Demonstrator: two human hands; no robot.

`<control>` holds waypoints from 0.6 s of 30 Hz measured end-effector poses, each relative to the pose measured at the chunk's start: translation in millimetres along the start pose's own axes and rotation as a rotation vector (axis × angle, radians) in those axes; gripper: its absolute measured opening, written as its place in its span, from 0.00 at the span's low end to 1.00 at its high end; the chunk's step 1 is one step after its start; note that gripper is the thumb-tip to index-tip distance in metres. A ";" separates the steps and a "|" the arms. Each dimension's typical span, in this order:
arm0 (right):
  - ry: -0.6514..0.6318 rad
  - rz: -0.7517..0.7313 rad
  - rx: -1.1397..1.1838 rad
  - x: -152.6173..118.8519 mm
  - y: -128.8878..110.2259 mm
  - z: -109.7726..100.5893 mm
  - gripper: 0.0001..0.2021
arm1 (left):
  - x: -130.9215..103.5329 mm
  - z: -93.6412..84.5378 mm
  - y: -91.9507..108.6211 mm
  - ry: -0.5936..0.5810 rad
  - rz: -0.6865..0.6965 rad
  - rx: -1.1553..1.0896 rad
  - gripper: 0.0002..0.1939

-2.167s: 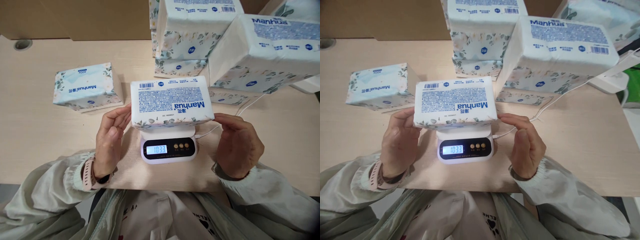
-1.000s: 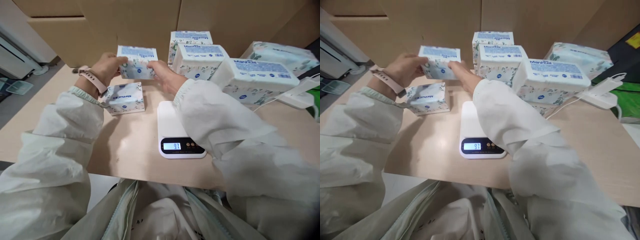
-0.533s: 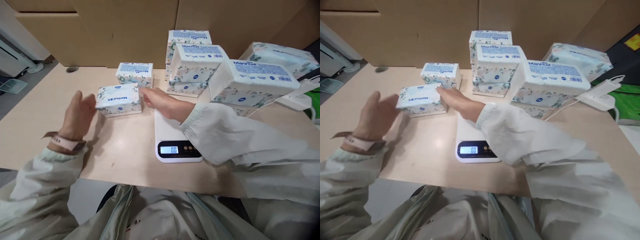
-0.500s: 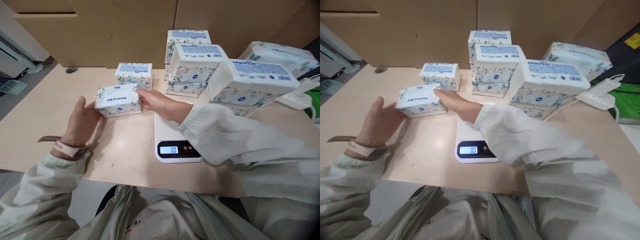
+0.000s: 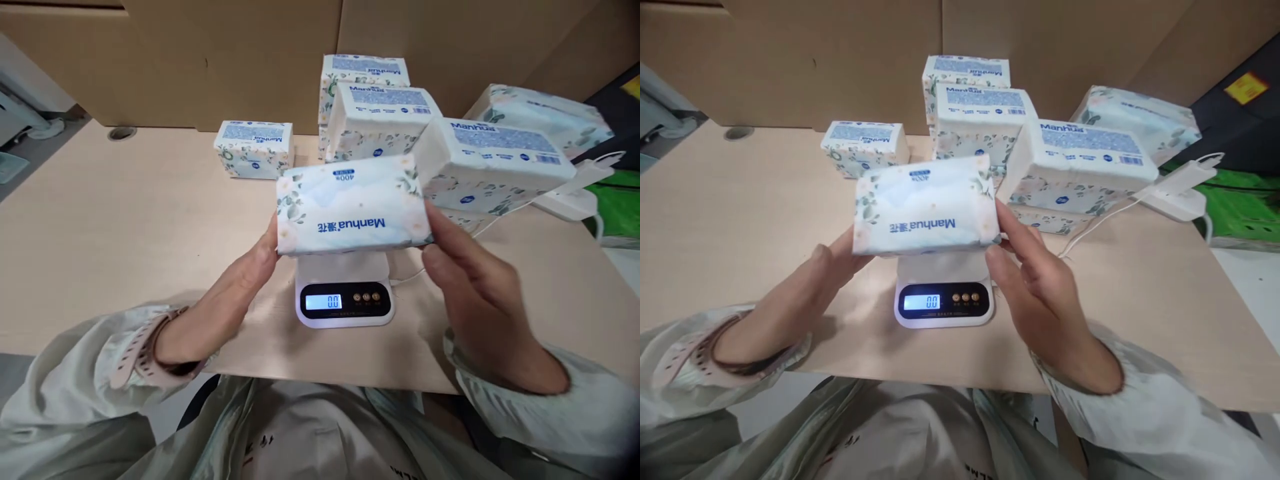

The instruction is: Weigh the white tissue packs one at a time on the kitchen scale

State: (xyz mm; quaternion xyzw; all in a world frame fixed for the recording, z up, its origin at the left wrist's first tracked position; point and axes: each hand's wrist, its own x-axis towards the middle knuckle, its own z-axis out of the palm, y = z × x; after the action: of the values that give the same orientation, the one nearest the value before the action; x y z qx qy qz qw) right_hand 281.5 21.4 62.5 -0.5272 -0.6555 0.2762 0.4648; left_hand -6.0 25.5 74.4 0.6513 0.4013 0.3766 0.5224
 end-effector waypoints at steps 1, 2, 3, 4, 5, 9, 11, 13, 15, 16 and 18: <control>-0.012 0.023 0.005 -2.4 11.8 2.2 0.25 | 2.7 2.6 -5.1 -0.019 -0.019 0.012 0.33; -0.025 0.039 0.016 -3.6 22.2 4.9 0.25 | 4.8 4.8 -9.3 -0.047 -0.043 0.025 0.34; -0.037 0.044 0.028 -4.1 30.9 7.5 0.25 | 6.2 6.7 -12.7 -0.070 -0.066 0.037 0.35; -0.044 0.041 0.040 -4.2 37.8 9.6 0.26 | 7.0 8.4 -15.3 -0.070 -0.078 0.044 0.35; -0.043 0.031 0.051 -4.3 43.2 10.9 0.25 | 7.2 10.0 -17.7 -0.061 -0.083 0.045 0.35; -0.001 0.007 0.091 -8.6 56.0 11.1 0.24 | 3.6 13.9 -30.7 0.071 -0.085 -0.009 0.37; 0.019 0.024 0.124 -12.1 60.8 11.0 0.24 | 0.8 13.6 -38.8 0.133 -0.078 -0.019 0.37; 0.036 0.017 0.156 -14.5 63.9 12.1 0.23 | -1.8 12.4 -44.2 0.145 -0.065 -0.013 0.37; 0.052 -0.020 0.137 -14.7 64.3 13.9 0.23 | -3.7 11.2 -45.4 0.142 -0.058 -0.014 0.37; 0.062 -0.042 0.106 -14.1 63.6 14.8 0.23 | -4.4 10.8 -44.7 0.143 -0.058 -0.020 0.37; 0.073 -0.067 0.032 -12.3 61.6 16.0 0.24 | -5.3 10.3 -42.7 0.149 -0.064 -0.036 0.36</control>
State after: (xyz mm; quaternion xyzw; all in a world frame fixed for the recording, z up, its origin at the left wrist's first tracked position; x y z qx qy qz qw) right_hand 294.0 29.7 -0.6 -0.5073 -0.6507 0.2516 0.5059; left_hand -4.2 22.4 30.3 0.5989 0.4527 0.4142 0.5145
